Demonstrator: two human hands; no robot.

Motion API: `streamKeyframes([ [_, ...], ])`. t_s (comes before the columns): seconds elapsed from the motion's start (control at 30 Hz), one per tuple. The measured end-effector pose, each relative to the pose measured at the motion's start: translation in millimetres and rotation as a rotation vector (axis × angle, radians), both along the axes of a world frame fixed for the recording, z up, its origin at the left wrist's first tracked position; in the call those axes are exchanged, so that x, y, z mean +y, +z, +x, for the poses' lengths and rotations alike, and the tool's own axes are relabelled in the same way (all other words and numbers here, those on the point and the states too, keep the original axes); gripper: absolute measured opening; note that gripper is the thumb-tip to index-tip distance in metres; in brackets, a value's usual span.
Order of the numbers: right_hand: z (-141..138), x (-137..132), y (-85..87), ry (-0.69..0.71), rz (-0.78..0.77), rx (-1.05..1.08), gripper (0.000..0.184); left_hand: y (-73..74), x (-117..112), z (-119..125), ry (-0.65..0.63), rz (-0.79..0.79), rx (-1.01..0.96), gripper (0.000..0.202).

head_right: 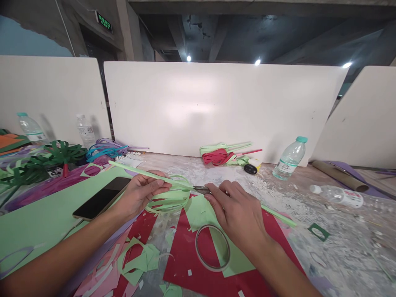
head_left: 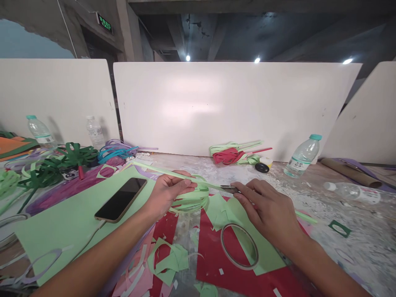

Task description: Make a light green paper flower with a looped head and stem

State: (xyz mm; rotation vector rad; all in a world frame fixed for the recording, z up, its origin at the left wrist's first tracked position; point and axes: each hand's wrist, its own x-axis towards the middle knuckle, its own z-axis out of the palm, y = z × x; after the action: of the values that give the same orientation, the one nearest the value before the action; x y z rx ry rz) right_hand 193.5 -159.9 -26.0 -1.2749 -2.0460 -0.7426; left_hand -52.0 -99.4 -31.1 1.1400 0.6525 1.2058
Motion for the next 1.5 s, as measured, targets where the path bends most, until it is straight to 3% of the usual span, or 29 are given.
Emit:
streamKeyframes([
  [0.37,-0.4,0.6,-1.6,0.021,-0.010,0.002,0.030,-10.3,4.6,-1.1,-0.001,0.002,0.084,0.015],
  [1.1,-0.9,0.4,-2.3,0.020,-0.040,0.000,0.028,-9.8,-1.9,3.6,-0.014,-0.013,0.127,0.027],
  [1.33,-1.4,0.1,-2.5,0.030,-0.056,0.000,0.028,-13.8,-1.5,3.2,0.013,-0.019,0.244,0.027],
  [1.5,-2.5,0.2,-2.0,0.048,-0.046,-0.006,0.027,-12.7,-3.4,5.9,-0.004,0.036,0.155,0.028],
])
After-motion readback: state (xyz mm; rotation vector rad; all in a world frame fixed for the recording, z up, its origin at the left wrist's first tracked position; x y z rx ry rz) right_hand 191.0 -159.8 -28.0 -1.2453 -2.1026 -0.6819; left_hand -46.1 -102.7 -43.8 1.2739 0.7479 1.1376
